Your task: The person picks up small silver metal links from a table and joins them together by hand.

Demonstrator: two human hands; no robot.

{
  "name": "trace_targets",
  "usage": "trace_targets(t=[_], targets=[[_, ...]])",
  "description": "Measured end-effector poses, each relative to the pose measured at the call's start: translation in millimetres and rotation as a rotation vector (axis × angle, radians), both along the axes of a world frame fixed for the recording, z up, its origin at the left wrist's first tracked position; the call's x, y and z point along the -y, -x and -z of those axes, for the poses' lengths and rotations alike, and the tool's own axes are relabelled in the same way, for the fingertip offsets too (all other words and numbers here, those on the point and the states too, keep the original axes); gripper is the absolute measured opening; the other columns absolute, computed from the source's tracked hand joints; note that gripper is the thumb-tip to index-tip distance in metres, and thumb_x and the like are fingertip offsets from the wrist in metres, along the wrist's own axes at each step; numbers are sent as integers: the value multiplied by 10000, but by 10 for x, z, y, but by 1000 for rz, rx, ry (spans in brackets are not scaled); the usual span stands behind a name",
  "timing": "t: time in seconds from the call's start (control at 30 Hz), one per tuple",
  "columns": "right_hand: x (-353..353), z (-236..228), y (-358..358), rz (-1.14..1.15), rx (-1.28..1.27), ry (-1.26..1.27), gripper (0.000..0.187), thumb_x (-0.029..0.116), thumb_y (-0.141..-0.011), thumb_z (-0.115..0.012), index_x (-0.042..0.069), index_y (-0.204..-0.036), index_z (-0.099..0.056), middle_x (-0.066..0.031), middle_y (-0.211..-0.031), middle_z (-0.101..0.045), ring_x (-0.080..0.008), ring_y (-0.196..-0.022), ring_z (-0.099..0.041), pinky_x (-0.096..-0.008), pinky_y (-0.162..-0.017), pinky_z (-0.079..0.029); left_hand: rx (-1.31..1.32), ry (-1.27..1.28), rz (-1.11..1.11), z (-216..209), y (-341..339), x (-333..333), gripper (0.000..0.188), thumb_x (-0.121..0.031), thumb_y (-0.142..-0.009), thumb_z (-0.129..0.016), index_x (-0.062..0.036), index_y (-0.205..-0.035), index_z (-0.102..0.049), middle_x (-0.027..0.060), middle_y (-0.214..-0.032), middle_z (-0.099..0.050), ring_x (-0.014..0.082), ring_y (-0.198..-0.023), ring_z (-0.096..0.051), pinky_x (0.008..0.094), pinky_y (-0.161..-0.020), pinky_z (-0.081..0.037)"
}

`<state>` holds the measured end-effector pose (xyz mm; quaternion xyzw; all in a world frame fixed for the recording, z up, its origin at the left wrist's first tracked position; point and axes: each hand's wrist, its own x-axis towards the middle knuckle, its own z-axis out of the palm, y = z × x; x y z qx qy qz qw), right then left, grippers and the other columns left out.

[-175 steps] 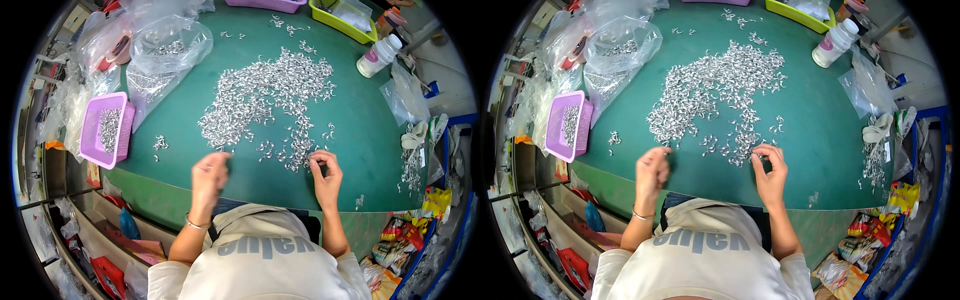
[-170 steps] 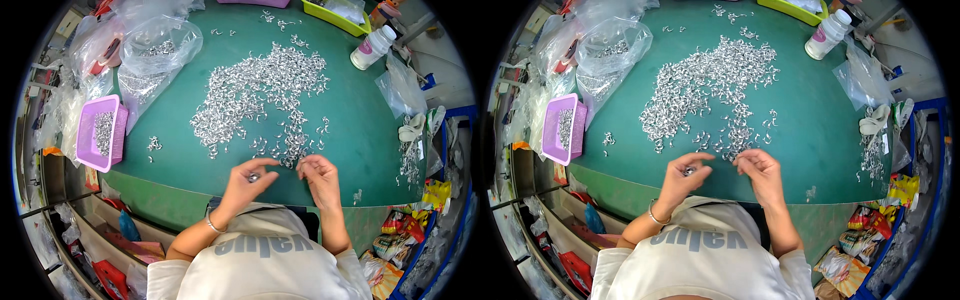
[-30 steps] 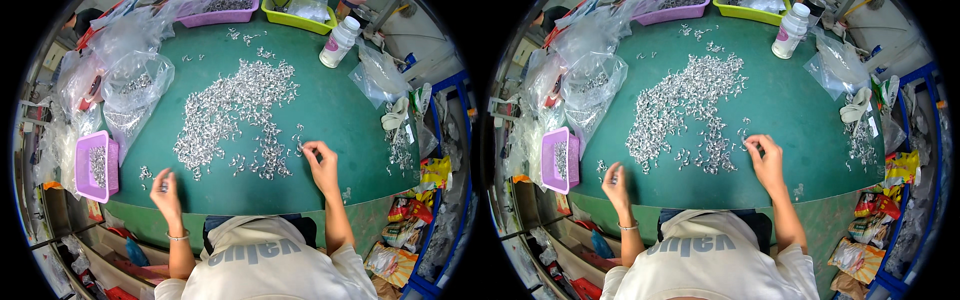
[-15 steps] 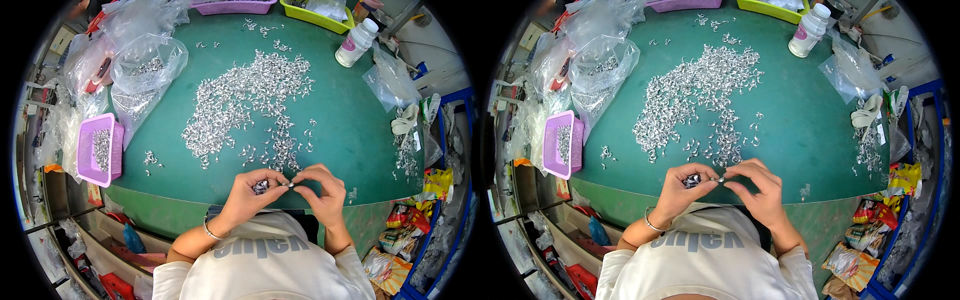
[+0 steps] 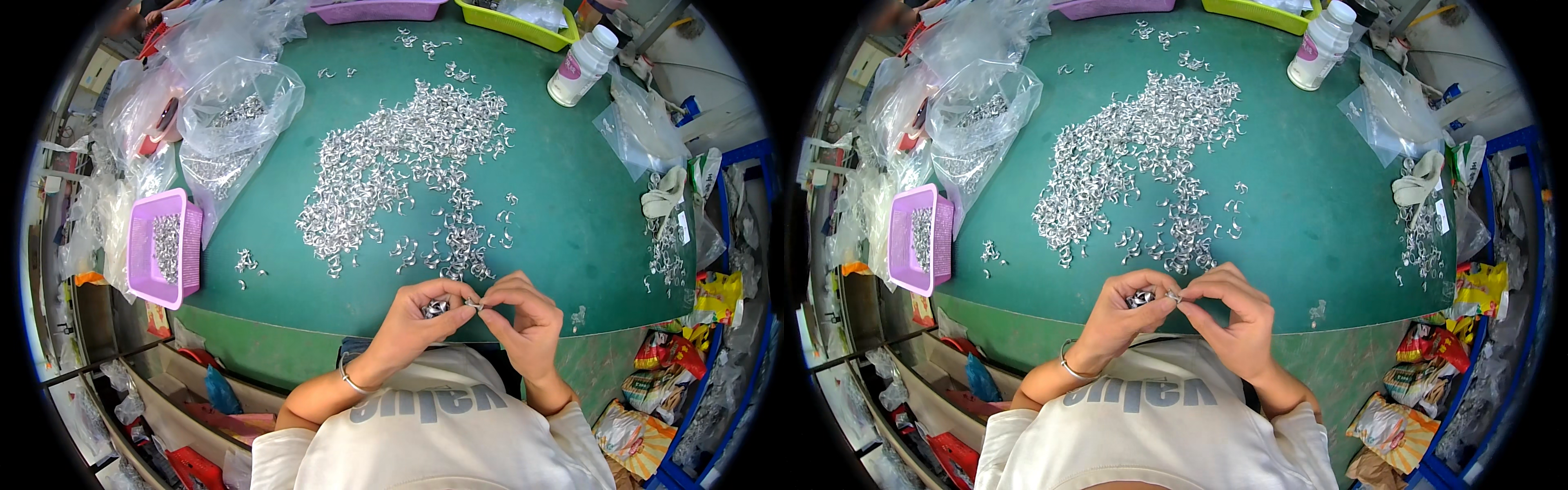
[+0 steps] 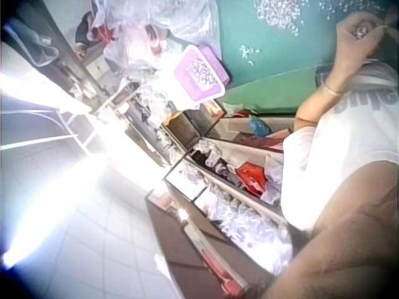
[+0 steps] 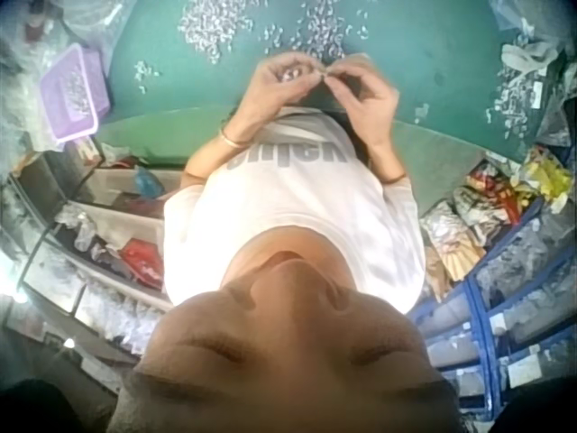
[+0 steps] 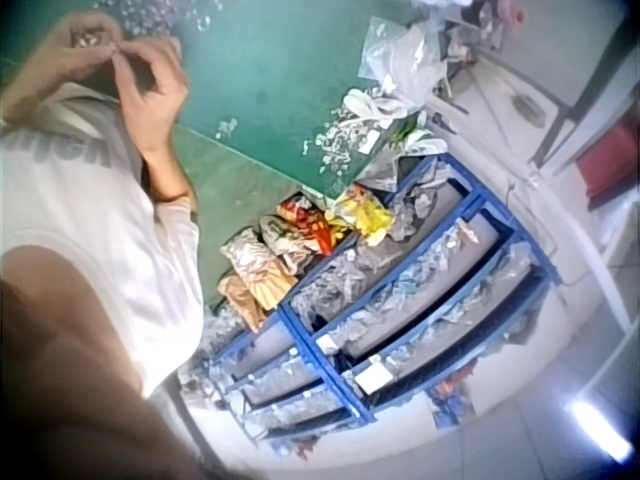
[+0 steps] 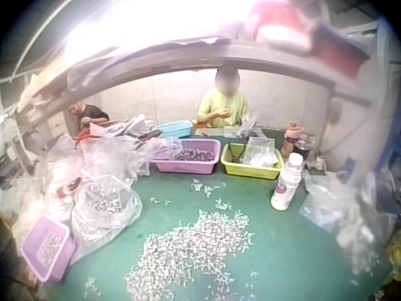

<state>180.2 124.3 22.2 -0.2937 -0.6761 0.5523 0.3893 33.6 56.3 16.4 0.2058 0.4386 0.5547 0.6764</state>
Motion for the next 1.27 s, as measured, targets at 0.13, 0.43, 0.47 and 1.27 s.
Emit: trace_targets(t=[0.13,0.43,0.47,1.27], targets=[[8,6,-7,31,27,-57,169,-90,-638,-652,-12,-782,-609,-85,-764,-607,-190,-706,-545,-277,-633,-431,45,18,12,-10,-3,-8,118,-12,-801,-585,20,-914,-582,-22,-663,-487,12,-506,-344,181,-418,-212],[-272,287,-23,251,94,202,69,-20,-719,-619,-15,-787,-615,-89,-718,-588,-158,-637,-525,-249,-606,-418,696,17,69,129,60,-24,132,-123,-841,-418,-4,-788,-436,45,-630,-356,90,-495,-303,192,-390,-229],[-400,412,-48,334,172,80,61,-9,-731,-614,-15,-792,-615,-90,-700,-580,-151,-617,-512,-242,-595,-411,681,-2,65,184,71,-18,136,-125,-804,-402,2,-770,-437,87,-665,-386,112,-500,-324,197,-388,-239],[-735,645,-91,491,542,-242,64,-21,-729,-595,-2,-787,-576,-118,-726,-583,-224,-662,-544,-326,-623,-442,364,99,55,448,55,-32,204,-163,-868,-533,-1,-983,-583,15,-747,-496,71,-557,-394,171,-418,-282]])
